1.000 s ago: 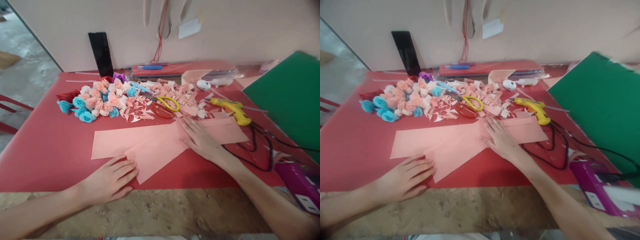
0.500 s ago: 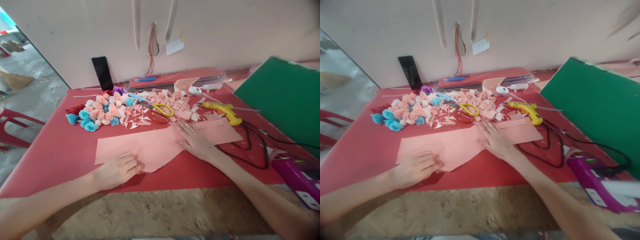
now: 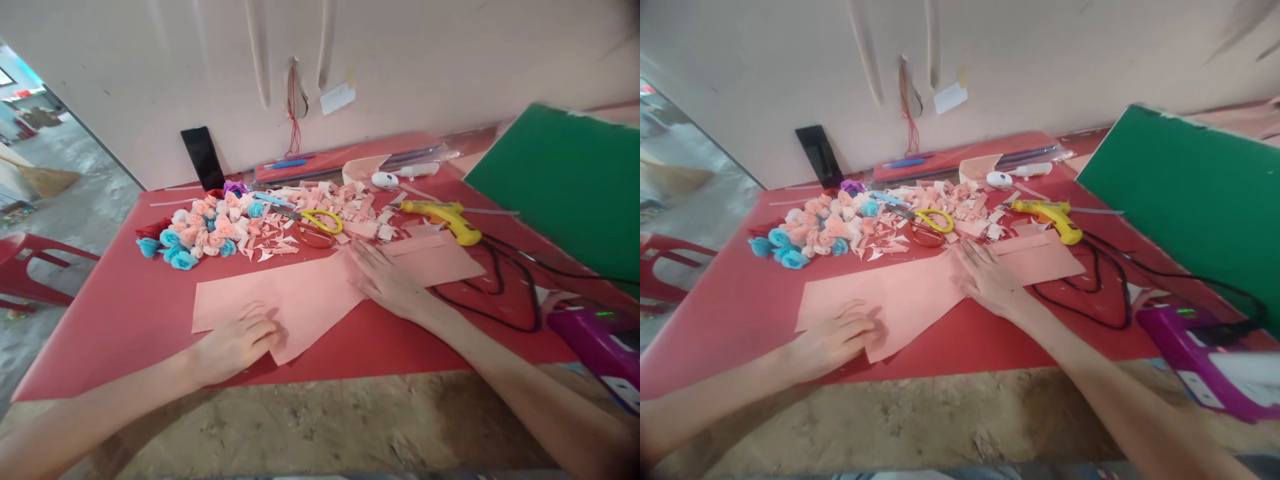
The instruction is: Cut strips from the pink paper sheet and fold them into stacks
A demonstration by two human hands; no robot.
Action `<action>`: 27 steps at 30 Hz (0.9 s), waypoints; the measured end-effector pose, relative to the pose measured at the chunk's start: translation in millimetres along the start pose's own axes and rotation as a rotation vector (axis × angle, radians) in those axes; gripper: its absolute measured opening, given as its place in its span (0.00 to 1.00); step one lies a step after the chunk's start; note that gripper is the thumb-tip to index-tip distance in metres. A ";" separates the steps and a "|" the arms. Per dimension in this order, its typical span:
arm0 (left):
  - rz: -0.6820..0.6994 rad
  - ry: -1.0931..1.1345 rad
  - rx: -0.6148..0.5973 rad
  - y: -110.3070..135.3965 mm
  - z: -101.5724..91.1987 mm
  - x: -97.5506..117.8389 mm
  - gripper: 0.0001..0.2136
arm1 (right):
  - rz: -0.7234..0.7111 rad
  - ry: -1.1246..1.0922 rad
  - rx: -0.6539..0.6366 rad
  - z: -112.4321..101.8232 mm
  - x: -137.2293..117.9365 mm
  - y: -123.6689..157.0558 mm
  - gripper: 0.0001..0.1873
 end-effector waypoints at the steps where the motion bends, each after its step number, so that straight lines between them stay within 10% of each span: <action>1: 0.004 -0.003 0.013 2.0 -0.5 0.5 0.14 | 0.011 -0.030 0.036 -3.8 1.0 0.8 0.35; 9: 0.015 0.136 -0.093 34.0 -7.7 -7.3 0.12 | 0.157 -0.178 0.404 -46.9 -0.8 5.5 0.23; 27: -0.307 -0.026 -0.176 97.4 -32.8 -65.4 0.20 | -0.522 -0.165 0.205 -48.5 -98.6 22.5 0.19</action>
Point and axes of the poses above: each hand's wrist, its own y-axis away from the middle knuckle, its own z-axis out of the palm, x = y × z, the point moved 7 cm from there along -y, towards the middle knuckle, and after that the axes turned 2 degrees about -x, right-handed, at the moved point
